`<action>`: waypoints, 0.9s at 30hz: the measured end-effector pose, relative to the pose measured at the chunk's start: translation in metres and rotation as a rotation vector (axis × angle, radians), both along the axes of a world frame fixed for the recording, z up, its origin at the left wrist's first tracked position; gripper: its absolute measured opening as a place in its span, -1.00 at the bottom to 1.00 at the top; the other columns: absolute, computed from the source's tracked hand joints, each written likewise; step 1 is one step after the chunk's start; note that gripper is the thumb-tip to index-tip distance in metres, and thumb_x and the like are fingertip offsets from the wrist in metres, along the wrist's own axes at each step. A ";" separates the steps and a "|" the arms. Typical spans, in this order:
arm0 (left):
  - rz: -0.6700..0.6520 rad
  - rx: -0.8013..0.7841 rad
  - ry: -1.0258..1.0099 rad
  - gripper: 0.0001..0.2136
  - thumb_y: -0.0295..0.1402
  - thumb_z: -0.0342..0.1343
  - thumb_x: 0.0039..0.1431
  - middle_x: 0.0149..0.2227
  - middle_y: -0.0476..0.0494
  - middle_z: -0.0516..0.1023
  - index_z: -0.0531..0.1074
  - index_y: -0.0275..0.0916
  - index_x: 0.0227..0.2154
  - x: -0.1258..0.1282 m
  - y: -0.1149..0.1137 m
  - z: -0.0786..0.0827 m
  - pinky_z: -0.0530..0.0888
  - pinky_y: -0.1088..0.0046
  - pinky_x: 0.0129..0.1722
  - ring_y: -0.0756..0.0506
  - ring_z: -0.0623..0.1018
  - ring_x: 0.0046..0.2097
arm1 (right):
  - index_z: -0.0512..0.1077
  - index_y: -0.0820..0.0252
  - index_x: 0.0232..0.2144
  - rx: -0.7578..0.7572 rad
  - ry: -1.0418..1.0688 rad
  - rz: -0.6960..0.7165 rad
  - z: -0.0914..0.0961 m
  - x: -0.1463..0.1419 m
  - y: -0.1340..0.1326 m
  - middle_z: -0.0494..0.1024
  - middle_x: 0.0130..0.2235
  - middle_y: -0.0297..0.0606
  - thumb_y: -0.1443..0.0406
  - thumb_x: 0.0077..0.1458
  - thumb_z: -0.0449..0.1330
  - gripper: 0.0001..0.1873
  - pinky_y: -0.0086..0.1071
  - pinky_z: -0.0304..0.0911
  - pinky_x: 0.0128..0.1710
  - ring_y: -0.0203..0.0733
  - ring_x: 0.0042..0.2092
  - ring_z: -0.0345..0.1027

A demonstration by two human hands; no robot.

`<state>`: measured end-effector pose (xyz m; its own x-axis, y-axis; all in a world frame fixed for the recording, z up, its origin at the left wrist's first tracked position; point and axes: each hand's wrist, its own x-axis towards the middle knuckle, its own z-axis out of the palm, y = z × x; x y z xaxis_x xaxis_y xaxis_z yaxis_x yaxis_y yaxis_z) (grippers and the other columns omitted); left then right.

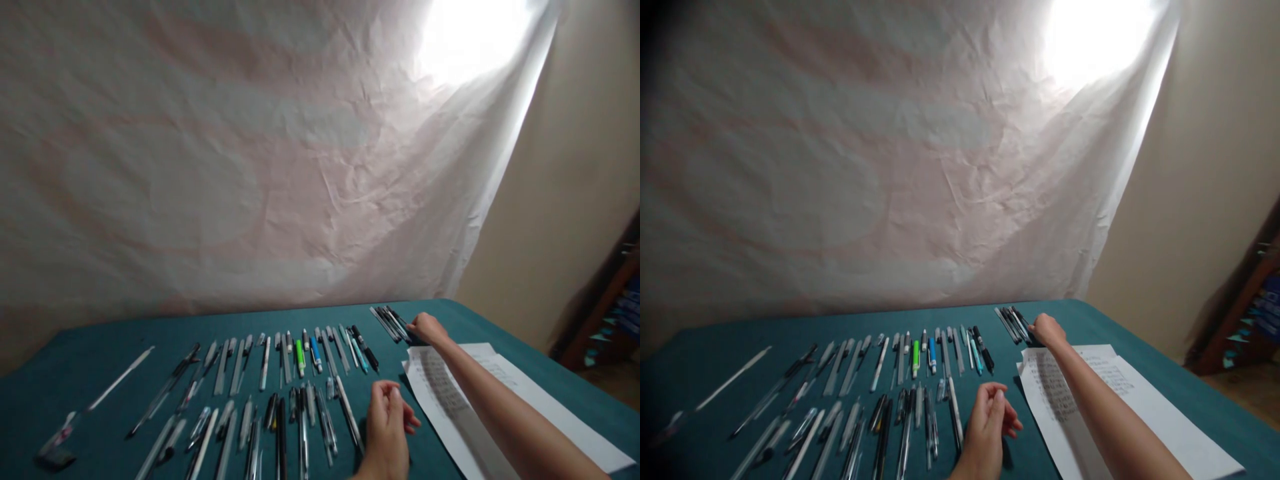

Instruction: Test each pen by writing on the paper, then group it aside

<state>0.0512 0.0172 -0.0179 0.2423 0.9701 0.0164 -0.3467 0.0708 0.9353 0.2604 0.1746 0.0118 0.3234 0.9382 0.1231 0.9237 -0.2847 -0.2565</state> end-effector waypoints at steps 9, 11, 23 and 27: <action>0.005 0.001 -0.001 -0.51 0.12 -0.12 0.00 -0.53 0.00 0.30 0.21 -0.27 -0.30 -0.002 -0.001 0.004 0.30 0.47 -0.50 -0.03 0.41 -0.49 | 0.51 0.24 -0.47 -0.004 0.026 0.051 -0.003 -0.002 -0.003 0.54 -0.38 -0.04 0.20 -0.02 0.10 -0.75 -0.43 0.09 -0.47 -0.11 -0.33 0.41; 0.009 -0.001 0.000 -0.52 0.10 -0.13 0.02 -0.53 0.00 0.30 0.21 -0.27 -0.30 -0.002 -0.001 0.004 0.31 0.47 -0.49 -0.03 0.41 -0.48 | 0.49 0.23 -0.36 0.057 0.021 0.071 0.003 -0.013 -0.007 0.53 -0.30 -0.03 0.20 0.04 0.05 -0.72 -0.42 0.10 -0.42 -0.08 -0.26 0.39; 0.010 0.028 0.029 -0.62 -0.03 -0.20 0.15 -0.51 -0.02 0.30 0.19 -0.30 -0.26 -0.005 -0.003 0.006 0.31 0.47 -0.47 -0.02 0.41 -0.46 | 0.37 0.27 -0.18 0.102 0.131 0.394 -0.022 -0.110 -0.032 0.53 -0.36 -0.18 0.29 -0.07 0.13 -0.66 -0.46 0.11 -0.30 -0.17 -0.27 0.38; 0.016 0.019 0.032 -0.61 -0.03 -0.19 0.14 -0.51 -0.02 0.31 0.20 -0.30 -0.26 -0.004 -0.001 0.004 0.31 0.48 -0.48 -0.02 0.41 -0.48 | 0.37 0.36 -0.22 0.085 0.154 0.353 -0.025 -0.111 -0.030 0.52 -0.42 -0.13 0.40 -0.17 0.12 -0.65 -0.44 0.09 -0.35 -0.13 -0.31 0.37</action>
<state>0.0473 0.0164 -0.0135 0.2274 0.9734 0.0275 -0.3171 0.0473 0.9472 0.1496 0.1451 -0.0135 0.0030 0.9837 0.1799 0.9098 0.0720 -0.4087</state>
